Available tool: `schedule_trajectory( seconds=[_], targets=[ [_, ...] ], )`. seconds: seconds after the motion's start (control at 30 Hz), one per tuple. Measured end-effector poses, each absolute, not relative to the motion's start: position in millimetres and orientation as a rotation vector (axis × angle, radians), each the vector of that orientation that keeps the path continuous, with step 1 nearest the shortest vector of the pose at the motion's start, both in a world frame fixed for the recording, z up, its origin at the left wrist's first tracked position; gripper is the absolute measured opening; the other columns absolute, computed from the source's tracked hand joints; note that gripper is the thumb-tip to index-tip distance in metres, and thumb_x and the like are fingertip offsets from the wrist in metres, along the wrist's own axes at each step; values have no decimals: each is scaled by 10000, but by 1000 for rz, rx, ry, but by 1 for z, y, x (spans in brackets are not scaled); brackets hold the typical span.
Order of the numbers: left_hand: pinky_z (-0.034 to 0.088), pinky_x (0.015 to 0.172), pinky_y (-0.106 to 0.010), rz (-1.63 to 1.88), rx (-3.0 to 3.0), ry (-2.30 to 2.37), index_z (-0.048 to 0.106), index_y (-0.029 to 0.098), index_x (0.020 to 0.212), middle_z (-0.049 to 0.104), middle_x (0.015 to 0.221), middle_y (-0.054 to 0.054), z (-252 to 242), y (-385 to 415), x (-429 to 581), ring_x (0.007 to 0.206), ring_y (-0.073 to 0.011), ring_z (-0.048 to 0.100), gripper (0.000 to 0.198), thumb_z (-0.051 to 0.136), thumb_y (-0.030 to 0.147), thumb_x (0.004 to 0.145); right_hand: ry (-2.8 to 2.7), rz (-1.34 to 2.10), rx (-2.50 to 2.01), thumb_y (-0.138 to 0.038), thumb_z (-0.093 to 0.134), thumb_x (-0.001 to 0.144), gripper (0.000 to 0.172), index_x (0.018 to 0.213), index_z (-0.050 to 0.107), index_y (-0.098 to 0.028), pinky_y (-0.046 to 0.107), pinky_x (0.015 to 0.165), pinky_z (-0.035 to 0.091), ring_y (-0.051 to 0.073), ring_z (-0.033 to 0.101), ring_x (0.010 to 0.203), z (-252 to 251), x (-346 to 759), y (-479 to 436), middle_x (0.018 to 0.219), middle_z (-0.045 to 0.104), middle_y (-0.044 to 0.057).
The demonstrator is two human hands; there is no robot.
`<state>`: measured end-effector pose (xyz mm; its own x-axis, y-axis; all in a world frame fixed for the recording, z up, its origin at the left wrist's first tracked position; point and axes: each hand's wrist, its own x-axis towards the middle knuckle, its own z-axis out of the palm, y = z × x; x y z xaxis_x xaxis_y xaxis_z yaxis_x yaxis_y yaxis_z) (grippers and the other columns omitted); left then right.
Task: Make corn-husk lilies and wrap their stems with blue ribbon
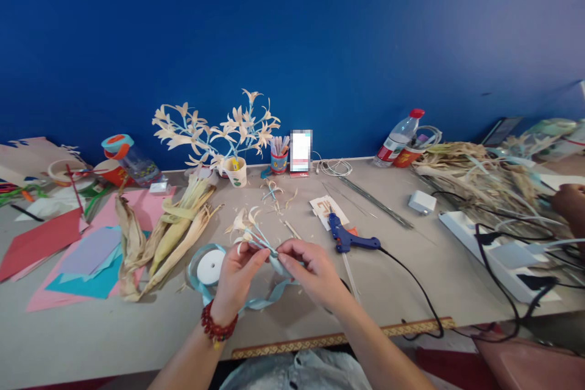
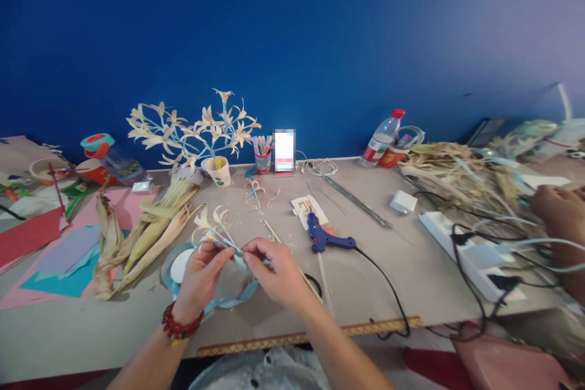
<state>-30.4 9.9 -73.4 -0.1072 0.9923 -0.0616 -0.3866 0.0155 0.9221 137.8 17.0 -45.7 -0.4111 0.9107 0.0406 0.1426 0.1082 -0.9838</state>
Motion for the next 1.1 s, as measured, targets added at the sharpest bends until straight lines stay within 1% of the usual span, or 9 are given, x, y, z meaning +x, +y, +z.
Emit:
schedule_trajectory(
  seconds=[0.17,0.4,0.63,0.8,0.97,1.03,1.1],
  targets=[
    [511,657,-242,1410,805,1006,693,150,735,706,687,-17,-70,10,-31,650,-132,619,143,784,257,705,-1656,1444,-1067,-358,505,930,221,906,632,-180,185,530,417,113,511,637,-43,135,18,717,534,-5],
    [510,677,-241,1415,780,979,681,160,760,712,713,-14,-70,10,-32,672,-131,627,166,799,252,688,-1623,1455,-1022,-387,538,910,228,877,639,-185,187,529,451,112,498,617,-43,132,19,690,513,-15],
    [502,680,-228,1434,678,922,684,170,717,703,700,5,-69,11,-32,668,-117,616,148,808,231,663,-1633,1436,-1010,-383,520,924,244,945,670,-192,179,524,466,116,510,640,-42,131,19,740,553,3],
    [515,680,-229,1404,602,857,691,175,729,717,721,3,-68,12,-32,677,-118,634,141,809,209,659,-1671,1379,-1011,-353,500,935,231,954,673,-200,189,526,469,123,527,646,-42,131,19,754,576,7],
    [514,681,-222,1404,586,851,674,176,715,726,727,7,-68,11,-30,686,-116,640,154,815,202,657,-1764,1226,-1049,-288,496,937,215,1012,689,-230,200,534,459,138,570,679,-39,132,16,813,636,20],
    [513,677,-225,1414,583,864,666,175,724,721,724,10,-67,11,-29,678,-116,638,171,818,203,652,-1772,1209,-1059,-282,502,933,212,1022,689,-235,199,524,462,148,590,709,-39,132,15,844,654,30],
    [511,678,-225,1416,580,868,665,174,746,718,730,11,-66,11,-29,677,-115,636,182,819,205,653,-1748,1233,-1063,-286,510,930,208,1034,679,-225,200,514,472,145,599,687,-40,132,15,841,657,33]
  ],
)
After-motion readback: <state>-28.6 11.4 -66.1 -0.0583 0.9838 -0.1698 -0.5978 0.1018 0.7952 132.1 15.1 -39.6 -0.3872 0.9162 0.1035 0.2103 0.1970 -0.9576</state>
